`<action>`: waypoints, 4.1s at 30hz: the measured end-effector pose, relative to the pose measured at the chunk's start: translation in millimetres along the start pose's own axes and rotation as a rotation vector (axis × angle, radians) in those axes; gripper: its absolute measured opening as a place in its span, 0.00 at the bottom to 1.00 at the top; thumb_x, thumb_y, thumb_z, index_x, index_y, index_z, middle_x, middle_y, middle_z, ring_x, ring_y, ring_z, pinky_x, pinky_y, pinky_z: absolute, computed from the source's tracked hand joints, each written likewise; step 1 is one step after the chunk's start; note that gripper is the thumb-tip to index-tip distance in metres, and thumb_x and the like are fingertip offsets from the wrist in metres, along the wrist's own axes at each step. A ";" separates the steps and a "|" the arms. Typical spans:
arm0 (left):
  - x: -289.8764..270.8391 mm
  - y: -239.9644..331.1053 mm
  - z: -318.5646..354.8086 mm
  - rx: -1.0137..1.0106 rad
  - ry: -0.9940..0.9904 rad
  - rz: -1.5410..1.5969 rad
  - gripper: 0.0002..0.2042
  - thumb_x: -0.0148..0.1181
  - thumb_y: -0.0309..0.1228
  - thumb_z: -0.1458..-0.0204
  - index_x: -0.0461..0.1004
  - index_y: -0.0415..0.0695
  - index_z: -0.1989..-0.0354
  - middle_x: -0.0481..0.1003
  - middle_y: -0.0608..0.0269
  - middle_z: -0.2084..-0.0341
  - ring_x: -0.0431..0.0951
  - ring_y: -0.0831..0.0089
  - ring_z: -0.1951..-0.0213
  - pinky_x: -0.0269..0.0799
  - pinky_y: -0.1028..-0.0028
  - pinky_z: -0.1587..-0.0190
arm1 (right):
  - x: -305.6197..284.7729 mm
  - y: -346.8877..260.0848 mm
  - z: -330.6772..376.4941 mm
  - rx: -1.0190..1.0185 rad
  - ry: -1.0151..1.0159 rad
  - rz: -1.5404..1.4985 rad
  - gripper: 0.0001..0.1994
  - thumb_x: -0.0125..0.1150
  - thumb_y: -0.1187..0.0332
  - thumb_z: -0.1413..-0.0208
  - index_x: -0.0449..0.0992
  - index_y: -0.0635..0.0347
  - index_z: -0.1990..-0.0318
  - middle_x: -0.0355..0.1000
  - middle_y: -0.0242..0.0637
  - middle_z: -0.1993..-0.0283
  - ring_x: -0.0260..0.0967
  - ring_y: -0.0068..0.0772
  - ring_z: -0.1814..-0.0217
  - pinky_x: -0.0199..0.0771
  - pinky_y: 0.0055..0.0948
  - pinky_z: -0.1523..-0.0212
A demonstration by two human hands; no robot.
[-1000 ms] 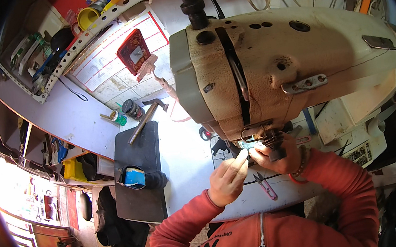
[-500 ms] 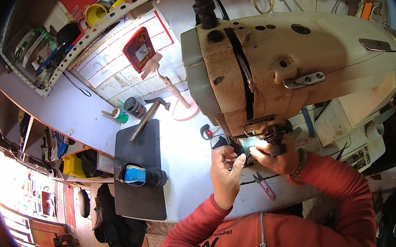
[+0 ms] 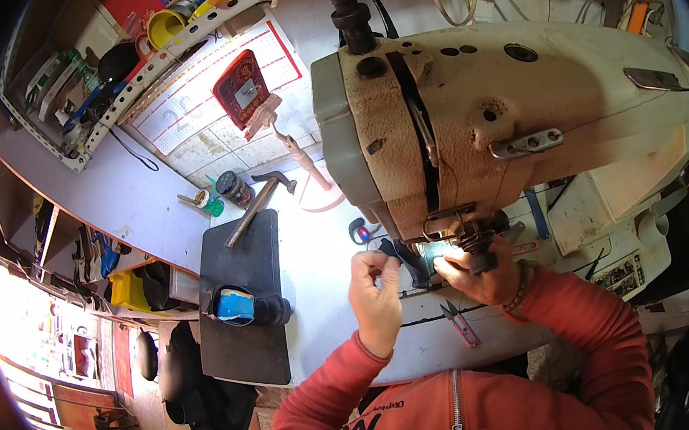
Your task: The person positions a black shoe under a sewing machine and stitches along its edge. They guide the shoe with both hands, pause to adjust the machine, and continue sewing. The shoe remains on the machine bed throughout.
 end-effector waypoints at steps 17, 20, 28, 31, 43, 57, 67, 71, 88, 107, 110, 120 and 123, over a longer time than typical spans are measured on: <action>3.6 14.0 -34.0 0.651 -0.068 -0.521 0.11 0.59 0.14 0.57 0.65 0.39 0.67 0.68 0.53 0.71 0.67 0.53 0.69 0.62 0.60 0.65 | 5.5 2.7 6.8 0.097 -0.018 -0.029 0.12 0.70 0.69 0.63 0.73 0.59 0.70 0.66 0.37 0.66 0.68 0.41 0.60 0.73 0.38 0.57; 0.6 6.4 -40.6 0.570 -0.045 -0.441 0.10 0.58 0.13 0.56 0.66 0.39 0.68 0.68 0.53 0.71 0.68 0.53 0.69 0.63 0.61 0.65 | 3.4 -2.2 5.0 -0.008 0.013 0.027 0.09 0.69 0.69 0.62 0.73 0.59 0.74 0.66 0.36 0.66 0.68 0.39 0.60 0.73 0.39 0.56; 6.5 11.1 27.9 0.883 -0.036 -0.443 0.21 0.68 0.27 0.60 0.74 0.46 0.54 0.72 0.65 0.68 0.71 0.64 0.66 0.66 0.62 0.58 | 1.9 -2.3 3.2 -0.004 0.018 0.029 0.07 0.67 0.68 0.61 0.74 0.56 0.77 0.66 0.34 0.66 0.68 0.36 0.61 0.72 0.38 0.57; 10.6 9.9 23.7 0.928 -0.031 -0.545 0.25 0.68 0.25 0.63 0.75 0.47 0.51 0.71 0.67 0.69 0.71 0.65 0.67 0.66 0.64 0.59 | 1.5 -2.1 2.1 0.014 0.029 0.015 0.06 0.66 0.68 0.61 0.74 0.56 0.77 0.66 0.33 0.66 0.68 0.36 0.61 0.72 0.36 0.58; 11.2 31.2 21.6 0.857 -0.190 -0.478 0.21 0.65 0.16 0.66 0.79 0.43 0.58 0.72 0.65 0.69 0.71 0.64 0.68 0.67 0.66 0.63 | 0.5 -2.1 -0.3 0.022 -0.003 0.030 0.04 0.60 0.65 0.59 0.74 0.52 0.75 0.65 0.31 0.67 0.66 0.33 0.63 0.71 0.33 0.58; 12.3 33.1 20.7 0.848 -0.189 -0.527 0.18 0.64 0.18 0.66 0.79 0.44 0.61 0.73 0.65 0.69 0.71 0.64 0.69 0.67 0.66 0.62 | -0.4 2.3 -1.4 0.079 0.020 -0.040 0.08 0.65 0.72 0.59 0.75 0.62 0.70 0.69 0.34 0.63 0.69 0.34 0.60 0.72 0.36 0.56; 12.0 36.1 18.5 0.852 -0.115 -0.552 0.17 0.63 0.22 0.61 0.81 0.45 0.58 0.77 0.64 0.57 0.76 0.65 0.56 0.72 0.65 0.52 | -2.0 1.8 -3.2 0.082 0.056 -0.049 0.09 0.65 0.71 0.60 0.75 0.63 0.69 0.68 0.34 0.63 0.68 0.35 0.60 0.72 0.36 0.56; 11.6 36.5 17.9 0.876 -0.118 -0.564 0.14 0.63 0.20 0.63 0.79 0.43 0.64 0.77 0.63 0.59 0.76 0.63 0.58 0.71 0.63 0.54 | -1.2 2.7 -4.0 0.098 0.025 -0.075 0.12 0.66 0.72 0.61 0.75 0.63 0.67 0.68 0.34 0.63 0.68 0.36 0.59 0.71 0.36 0.55; 11.6 40.7 13.2 0.854 -0.114 -0.605 0.17 0.63 0.22 0.62 0.81 0.45 0.59 0.78 0.65 0.61 0.76 0.66 0.59 0.71 0.65 0.53 | -10.5 -2.1 -25.2 0.116 -0.058 -0.007 0.03 0.63 0.73 0.60 0.75 0.61 0.76 0.65 0.32 0.66 0.65 0.33 0.61 0.70 0.31 0.61; 13.1 31.2 16.4 0.853 -0.211 -0.520 0.23 0.63 0.16 0.63 0.80 0.42 0.53 0.76 0.60 0.60 0.75 0.68 0.68 0.72 0.74 0.70 | -200.2 45.8 129.4 0.767 0.292 0.907 0.25 0.53 0.63 0.36 0.61 0.67 0.36 0.61 0.48 0.33 0.51 0.55 0.28 0.42 0.55 0.28; 14.4 32.0 17.5 0.844 -0.210 -0.503 0.24 0.63 0.15 0.63 0.79 0.41 0.52 0.76 0.58 0.59 0.75 0.67 0.68 0.73 0.74 0.69 | -178.5 45.6 134.3 0.703 0.316 0.924 0.25 0.52 0.62 0.36 0.59 0.67 0.36 0.60 0.49 0.33 0.51 0.57 0.28 0.44 0.55 0.29; 16.3 32.6 22.5 0.820 -0.211 -0.496 0.23 0.62 0.14 0.64 0.79 0.40 0.53 0.76 0.57 0.57 0.74 0.66 0.69 0.73 0.73 0.68 | -171.1 46.6 147.0 0.729 0.329 0.923 0.27 0.53 0.61 0.36 0.57 0.68 0.35 0.57 0.50 0.32 0.50 0.59 0.28 0.44 0.56 0.29; 16.7 32.8 22.3 0.816 -0.209 -0.494 0.23 0.62 0.14 0.64 0.79 0.40 0.53 0.76 0.57 0.57 0.75 0.66 0.69 0.73 0.73 0.68 | -168.3 46.2 142.8 0.741 0.336 0.924 0.28 0.53 0.61 0.36 0.57 0.68 0.35 0.57 0.50 0.32 0.50 0.59 0.28 0.43 0.56 0.29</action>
Point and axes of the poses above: each hand's wrist, its own z-axis away from the middle knuckle, its own x-axis out of the palm, y = z × x, the point moved 6 cm from there along -z, towards the middle knuckle
